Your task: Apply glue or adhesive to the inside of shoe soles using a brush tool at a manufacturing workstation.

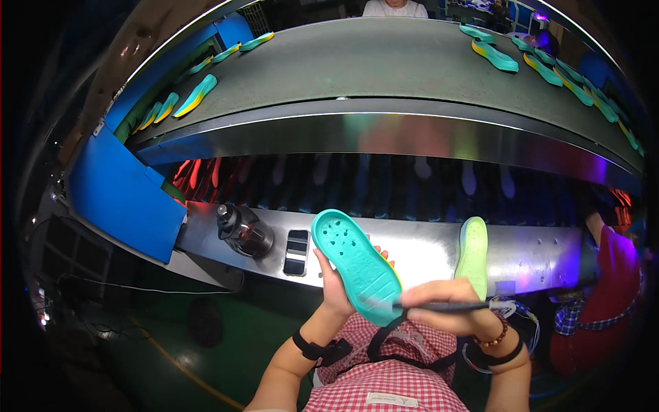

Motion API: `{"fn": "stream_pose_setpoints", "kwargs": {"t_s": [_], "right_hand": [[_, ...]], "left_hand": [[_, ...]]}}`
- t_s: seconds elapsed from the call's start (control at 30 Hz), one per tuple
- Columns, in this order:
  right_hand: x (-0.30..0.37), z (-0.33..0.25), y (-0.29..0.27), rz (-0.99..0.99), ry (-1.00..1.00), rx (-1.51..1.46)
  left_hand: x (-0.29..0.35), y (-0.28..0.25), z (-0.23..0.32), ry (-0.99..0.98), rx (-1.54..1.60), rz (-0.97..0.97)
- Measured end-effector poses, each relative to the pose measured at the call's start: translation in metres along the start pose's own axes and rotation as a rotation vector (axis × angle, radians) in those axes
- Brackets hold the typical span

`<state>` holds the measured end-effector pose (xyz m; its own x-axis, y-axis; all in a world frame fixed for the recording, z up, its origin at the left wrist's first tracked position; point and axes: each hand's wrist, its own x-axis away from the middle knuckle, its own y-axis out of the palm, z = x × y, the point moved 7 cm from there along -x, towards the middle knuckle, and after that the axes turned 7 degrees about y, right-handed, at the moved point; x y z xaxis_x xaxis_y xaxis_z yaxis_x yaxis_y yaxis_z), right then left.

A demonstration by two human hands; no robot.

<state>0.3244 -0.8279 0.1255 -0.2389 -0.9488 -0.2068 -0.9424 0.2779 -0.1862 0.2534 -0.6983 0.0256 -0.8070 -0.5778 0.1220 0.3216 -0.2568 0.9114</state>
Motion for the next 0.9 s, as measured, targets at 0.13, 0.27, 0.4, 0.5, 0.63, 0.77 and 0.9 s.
{"fn": "stream_pose_setpoints", "kwargs": {"t_s": [0.13, 0.27, 0.4, 0.5, 0.63, 0.77, 0.9], "right_hand": [[-0.009, -0.017, 0.011, 0.052, -0.153, 0.141], [0.005, -0.012, 0.008, -0.079, -0.073, 0.004], [0.005, -0.005, -0.003, 0.012, -0.03, 0.066], [0.009, -0.008, 0.009, -0.155, -0.119, 0.038], [0.01, 0.029, -0.01, 0.039, 0.121, -0.486], [0.005, 0.037, 0.007, 0.182, 0.228, -0.91], [0.013, 0.024, 0.013, 0.157, 0.21, -0.523]], "left_hand": [[-0.005, 0.02, -0.003, 0.051, -0.012, -0.115], [-0.005, 0.036, 0.009, 0.087, 0.086, -0.124], [-0.004, 0.041, 0.016, 0.135, 0.06, -0.236], [-0.006, 0.047, 0.026, 0.139, 0.079, -0.339], [0.002, 0.064, 0.03, 0.136, -0.096, -0.231], [0.025, 0.083, 0.015, 0.119, 0.052, -0.289], [0.022, 0.068, 0.012, 0.089, -0.086, -0.17]]}}
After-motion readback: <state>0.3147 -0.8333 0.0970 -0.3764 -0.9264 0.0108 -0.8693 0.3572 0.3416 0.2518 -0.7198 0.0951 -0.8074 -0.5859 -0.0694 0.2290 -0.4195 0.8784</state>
